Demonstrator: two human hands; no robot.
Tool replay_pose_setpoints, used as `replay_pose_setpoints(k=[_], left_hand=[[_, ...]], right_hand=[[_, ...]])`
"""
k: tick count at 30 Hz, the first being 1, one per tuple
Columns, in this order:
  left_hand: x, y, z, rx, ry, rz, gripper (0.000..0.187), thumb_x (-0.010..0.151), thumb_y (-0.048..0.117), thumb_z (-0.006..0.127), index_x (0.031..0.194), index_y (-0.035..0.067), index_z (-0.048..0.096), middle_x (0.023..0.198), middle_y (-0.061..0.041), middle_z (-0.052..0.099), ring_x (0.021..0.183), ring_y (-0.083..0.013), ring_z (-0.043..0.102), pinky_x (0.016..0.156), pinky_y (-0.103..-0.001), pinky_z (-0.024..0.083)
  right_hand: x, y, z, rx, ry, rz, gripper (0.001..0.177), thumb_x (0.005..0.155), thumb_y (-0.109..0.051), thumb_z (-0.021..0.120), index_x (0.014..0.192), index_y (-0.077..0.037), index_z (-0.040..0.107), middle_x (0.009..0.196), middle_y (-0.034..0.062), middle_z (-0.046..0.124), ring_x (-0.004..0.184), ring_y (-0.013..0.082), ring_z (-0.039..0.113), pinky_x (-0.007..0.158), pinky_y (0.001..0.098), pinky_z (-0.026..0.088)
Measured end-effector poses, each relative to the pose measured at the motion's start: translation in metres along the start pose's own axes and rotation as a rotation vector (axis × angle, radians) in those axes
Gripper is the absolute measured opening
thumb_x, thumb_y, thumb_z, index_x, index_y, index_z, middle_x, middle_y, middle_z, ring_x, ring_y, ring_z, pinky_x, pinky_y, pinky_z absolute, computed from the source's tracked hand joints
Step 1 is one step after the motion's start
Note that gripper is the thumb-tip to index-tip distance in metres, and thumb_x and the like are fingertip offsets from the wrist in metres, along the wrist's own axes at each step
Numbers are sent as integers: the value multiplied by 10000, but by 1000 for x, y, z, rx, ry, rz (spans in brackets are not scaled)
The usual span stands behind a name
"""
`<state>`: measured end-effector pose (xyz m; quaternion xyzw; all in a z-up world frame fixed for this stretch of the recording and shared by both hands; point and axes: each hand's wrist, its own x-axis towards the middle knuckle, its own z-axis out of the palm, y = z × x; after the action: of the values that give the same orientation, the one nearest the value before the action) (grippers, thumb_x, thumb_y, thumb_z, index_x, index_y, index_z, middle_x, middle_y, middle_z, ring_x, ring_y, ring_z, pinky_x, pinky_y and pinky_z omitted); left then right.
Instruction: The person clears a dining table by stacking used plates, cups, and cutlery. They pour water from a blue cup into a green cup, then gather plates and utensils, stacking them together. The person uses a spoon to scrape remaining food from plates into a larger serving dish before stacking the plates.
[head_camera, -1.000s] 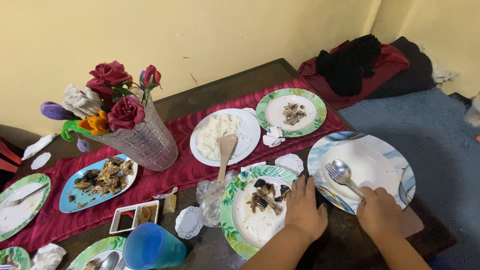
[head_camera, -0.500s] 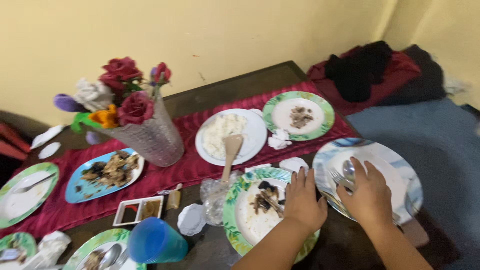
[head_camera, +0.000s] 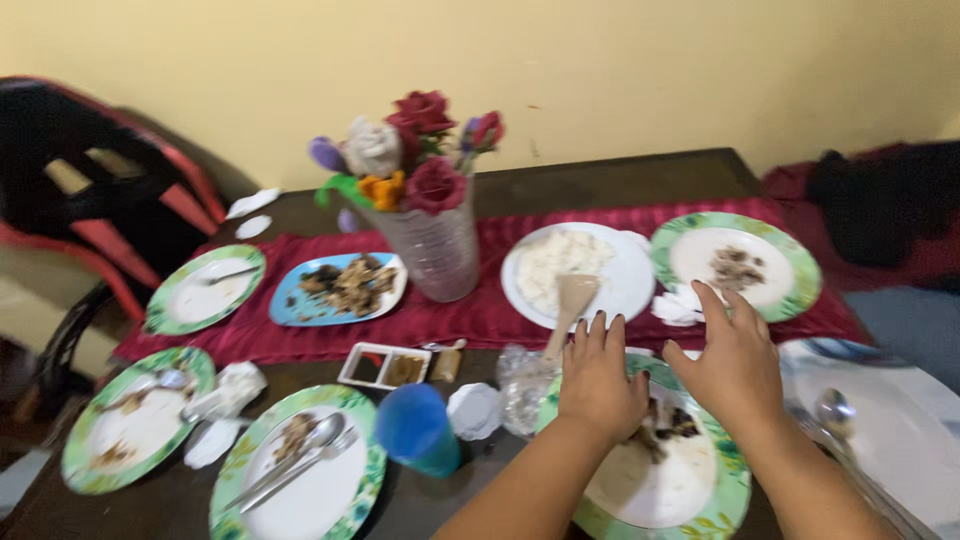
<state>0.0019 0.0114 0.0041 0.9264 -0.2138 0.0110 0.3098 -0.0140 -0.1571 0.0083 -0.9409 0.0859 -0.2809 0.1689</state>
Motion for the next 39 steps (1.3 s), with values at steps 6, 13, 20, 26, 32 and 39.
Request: replay_pose_setpoints(k=[6,13,20,26,32,39], left_hand=[[-33,-33,-72,-46,231,53,744,847,207,709,1498,-5,418,1590,-254,358,1487,-469,256,1176,-561,223],[-98,-90,-182,-11,515,61,661,789,213,747,1375,-24,553,1493,-267,500,1411,-482,408,1149,-559,316],[-172,-182,-262,20,717,-104,563,790,212,742,1293,-12,621,1410,-258,563,1350,-449,476,1121,-518,375],[-229,-253,-278,37,755,-276,542,783,209,740,1267,-10,635,1383,-248,585,1325,-437,493,1106,-505,386],[-260,-304,-268,22,674,-466,521,778,214,734,1251,13,646,1370,-212,592,1307,-388,512,1096,-477,399],[-267,-360,-231,56,453,-585,540,791,190,723,1293,25,610,1376,-184,577,1323,-356,497,1116,-466,370]], right_hand=[[13,-95,-5,125,-46,-116,857,684,-337,802,1470,-137,525,1411,243,541,1262,449,537,1052,516,454],[19,-233,-6,243,-135,-228,858,683,-335,816,1466,-147,521,1433,220,525,1243,448,530,998,516,454],[-10,-352,14,371,-173,-427,848,680,-312,826,1443,-96,527,1383,210,562,1250,421,547,1041,481,451],[-54,-424,46,506,-244,-500,780,720,-286,795,1429,-86,540,1379,218,569,1250,417,559,1045,474,463],[-101,-458,90,465,-401,-495,788,710,-267,793,1429,-96,517,1397,218,538,1274,413,528,1035,475,444],[-144,-462,140,402,-506,-488,772,716,-248,777,1432,-114,519,1400,205,535,1282,400,524,1070,465,438]])
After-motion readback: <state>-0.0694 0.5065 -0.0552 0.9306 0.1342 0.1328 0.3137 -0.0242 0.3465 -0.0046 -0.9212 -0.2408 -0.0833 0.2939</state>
